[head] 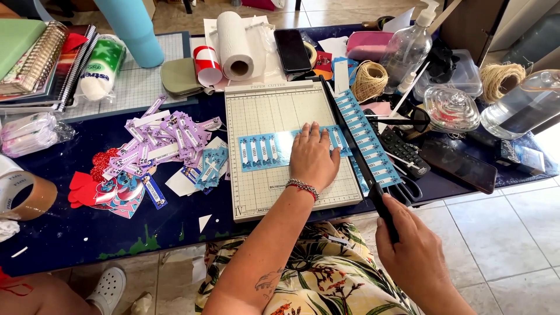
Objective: Cutting printed labels into individual strips using a manual sliding paper trimmer.
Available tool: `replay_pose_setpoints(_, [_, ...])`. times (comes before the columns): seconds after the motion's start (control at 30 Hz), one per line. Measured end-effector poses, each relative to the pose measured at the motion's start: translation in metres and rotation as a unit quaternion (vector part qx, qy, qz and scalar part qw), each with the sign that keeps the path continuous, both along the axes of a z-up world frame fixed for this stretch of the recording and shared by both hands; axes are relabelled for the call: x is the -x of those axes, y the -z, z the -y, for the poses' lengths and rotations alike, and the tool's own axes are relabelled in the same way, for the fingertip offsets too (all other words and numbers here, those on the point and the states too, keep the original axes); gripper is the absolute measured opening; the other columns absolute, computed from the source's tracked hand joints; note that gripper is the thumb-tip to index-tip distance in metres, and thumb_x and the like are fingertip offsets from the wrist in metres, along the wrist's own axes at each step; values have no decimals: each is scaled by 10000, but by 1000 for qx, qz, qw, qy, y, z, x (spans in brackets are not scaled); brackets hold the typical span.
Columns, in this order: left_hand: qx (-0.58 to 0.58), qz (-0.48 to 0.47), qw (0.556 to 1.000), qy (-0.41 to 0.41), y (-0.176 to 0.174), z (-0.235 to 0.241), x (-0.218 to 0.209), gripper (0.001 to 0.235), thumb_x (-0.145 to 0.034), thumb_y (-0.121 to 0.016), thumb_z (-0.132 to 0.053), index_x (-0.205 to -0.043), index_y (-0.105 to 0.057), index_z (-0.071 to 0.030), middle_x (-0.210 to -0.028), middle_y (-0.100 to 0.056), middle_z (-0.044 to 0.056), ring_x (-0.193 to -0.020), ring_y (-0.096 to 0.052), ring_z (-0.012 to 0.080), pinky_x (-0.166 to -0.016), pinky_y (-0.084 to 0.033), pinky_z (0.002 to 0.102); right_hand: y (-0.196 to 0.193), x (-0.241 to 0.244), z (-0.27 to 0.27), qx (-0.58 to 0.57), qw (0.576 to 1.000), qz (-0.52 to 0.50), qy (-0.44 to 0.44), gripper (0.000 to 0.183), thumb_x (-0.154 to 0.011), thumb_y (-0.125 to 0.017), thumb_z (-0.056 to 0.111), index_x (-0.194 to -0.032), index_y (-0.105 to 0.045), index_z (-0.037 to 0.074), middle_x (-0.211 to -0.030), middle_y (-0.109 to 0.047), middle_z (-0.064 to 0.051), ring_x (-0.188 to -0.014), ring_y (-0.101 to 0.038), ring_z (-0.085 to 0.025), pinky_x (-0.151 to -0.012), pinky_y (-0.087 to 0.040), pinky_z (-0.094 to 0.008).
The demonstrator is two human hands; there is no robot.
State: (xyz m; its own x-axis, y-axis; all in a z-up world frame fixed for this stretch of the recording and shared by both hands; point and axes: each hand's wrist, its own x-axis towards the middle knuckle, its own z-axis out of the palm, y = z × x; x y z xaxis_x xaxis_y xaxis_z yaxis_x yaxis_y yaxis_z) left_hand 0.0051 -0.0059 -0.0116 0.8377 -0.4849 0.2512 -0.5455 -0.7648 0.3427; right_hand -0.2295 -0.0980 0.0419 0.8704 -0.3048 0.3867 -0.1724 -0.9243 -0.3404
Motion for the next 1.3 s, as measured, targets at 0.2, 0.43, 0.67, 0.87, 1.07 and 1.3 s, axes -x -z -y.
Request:
replay_pose_setpoints(0.2, [5, -10, 1000, 8, -3, -2, 2, 555, -1010, -446, -449, -1445, -548, -119, -1578, -398, 232, -1492, -313, 408, -1208, -275, 512, -10, -7, -4, 0, 998, -56, -2, 523, -927, -595, 198, -1438, -549, 92, -1312, -701, -119, -945, -732, -390, -610, -602, -604])
replay_pose_setpoints(0.43, [15, -3, 1000, 8, -2, -1, 1, 556, -1010, -446, -450, -1440, -553, -114, -1572, -409, 232, -1490, -320, 402, -1210, -273, 511, -1, -7, -2, 11, 999, -34, -2, 520, -932, -597, 188, -1443, -552, 101, -1311, -708, -108, -1028, -720, -372, -631, -596, -591])
replay_pose_setpoints(0.67, [-18, -40, 999, 11, -12, -3, 3, 584, -1025, -408, -470, -1490, -486, -125, -1611, -340, 219, -1512, -268, 389, -1224, -244, 505, 42, 0, 8, -4, 999, -37, -17, 510, -938, -593, 193, -1431, -531, 77, -1297, -704, -165, -870, -731, -449, -582, -581, -613])
replay_pose_setpoints(0.87, [4, -30, 999, 11, -6, -5, 3, 583, -1036, -393, -461, -1483, -493, -100, -1609, -348, 215, -1513, -274, 374, -1233, -225, 497, 7, 0, 4, -56, 997, -40, -18, 530, -941, -595, 226, -1457, -531, 122, -1251, -724, -155, -760, -754, -389, -561, -612, -551])
replay_pose_setpoints(1.07, [-10, -39, 999, -36, -29, -31, 7, 542, -1042, -332, -367, -1491, -456, -89, -1623, -326, 189, -1533, -214, 373, -1255, -98, 539, -10, -6, 6, -31, 999, 11, -6, 480, -927, -620, 231, -1399, -610, 140, -1322, -720, -49, -1051, -725, -318, -697, -578, -518])
replay_pose_setpoints(1.3, [-50, -29, 997, -53, -14, -27, 4, 549, -1004, -417, -387, -1468, -500, -106, -1601, -374, 184, -1503, -260, 437, -1206, -222, 588, -25, -6, 0, -52, 999, 0, 12, 483, -935, -623, 230, -1407, -627, 126, -1297, -735, -66, -1027, -741, -282, -721, -584, -473])
